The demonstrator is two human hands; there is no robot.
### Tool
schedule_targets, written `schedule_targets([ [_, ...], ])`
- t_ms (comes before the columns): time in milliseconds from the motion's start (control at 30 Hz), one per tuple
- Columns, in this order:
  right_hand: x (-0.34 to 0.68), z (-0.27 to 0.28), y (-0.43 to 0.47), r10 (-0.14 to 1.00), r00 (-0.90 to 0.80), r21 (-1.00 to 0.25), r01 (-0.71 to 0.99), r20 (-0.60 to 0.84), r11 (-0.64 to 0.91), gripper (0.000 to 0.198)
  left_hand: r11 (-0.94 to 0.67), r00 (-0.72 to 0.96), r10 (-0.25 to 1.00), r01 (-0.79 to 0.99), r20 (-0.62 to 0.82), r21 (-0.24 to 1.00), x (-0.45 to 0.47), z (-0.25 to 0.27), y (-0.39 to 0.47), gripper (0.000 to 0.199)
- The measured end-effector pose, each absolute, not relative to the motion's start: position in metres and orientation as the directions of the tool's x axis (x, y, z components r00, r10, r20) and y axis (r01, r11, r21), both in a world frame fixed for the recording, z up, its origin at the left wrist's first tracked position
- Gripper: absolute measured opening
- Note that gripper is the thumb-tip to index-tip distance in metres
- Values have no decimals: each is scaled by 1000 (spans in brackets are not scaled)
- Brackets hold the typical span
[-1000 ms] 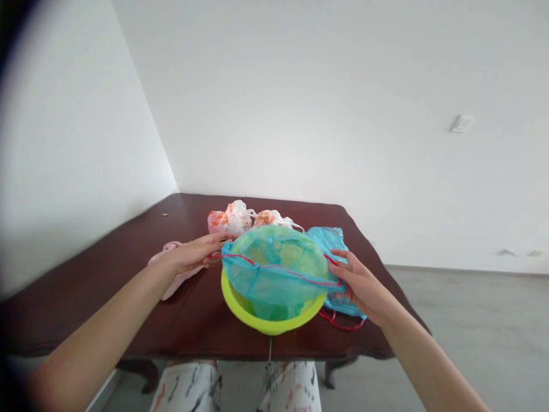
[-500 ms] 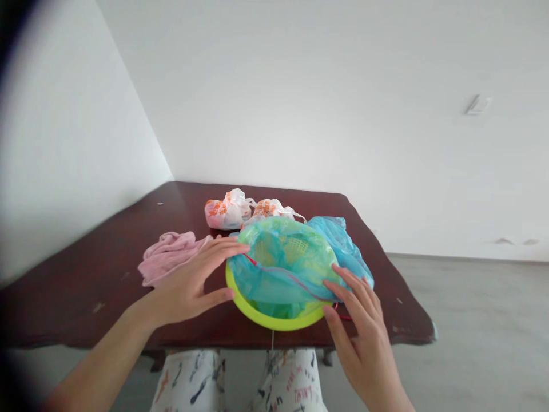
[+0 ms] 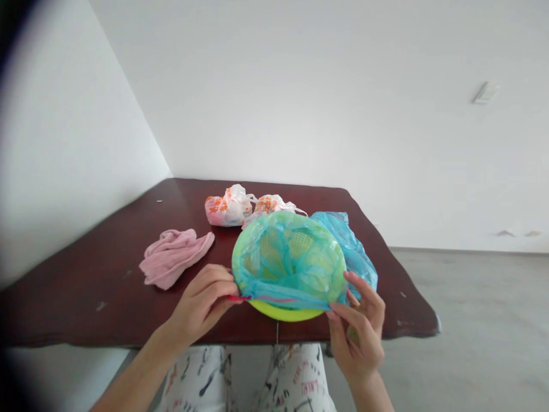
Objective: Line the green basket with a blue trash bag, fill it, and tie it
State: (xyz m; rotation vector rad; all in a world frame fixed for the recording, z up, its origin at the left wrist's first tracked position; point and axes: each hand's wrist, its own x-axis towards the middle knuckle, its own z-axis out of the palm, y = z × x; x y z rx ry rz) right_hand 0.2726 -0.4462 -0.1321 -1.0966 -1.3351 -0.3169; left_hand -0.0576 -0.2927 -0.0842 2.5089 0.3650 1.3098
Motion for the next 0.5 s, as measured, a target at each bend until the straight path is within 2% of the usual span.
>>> schedule_targets([
  [133, 285, -147, -446, 364, 144, -310, 835, 920, 454, 41, -912, 596, 388, 136, 703, 388, -54, -91, -302, 10],
  [333, 306, -146, -460, 532, -152, -32, 947, 833, 321, 43, -927, 720, 371, 248, 587, 281, -61, -89, -306, 6],
  [400, 312, -131, -467, 590, -173, -26, 949, 789, 314, 37, -924, 715, 378, 249, 588, 291, -72, -82, -306, 21],
  [467, 314, -105, -472, 541, -131, -64, 943, 830, 326, 34, -927, 678, 363, 195, 639, 320, -82, -65, -303, 38],
  [500, 314, -87, -471, 486, -100, -88, 933, 869, 349, 34, -929, 656, 354, 165, 666, 331, -83, -52, -300, 40],
])
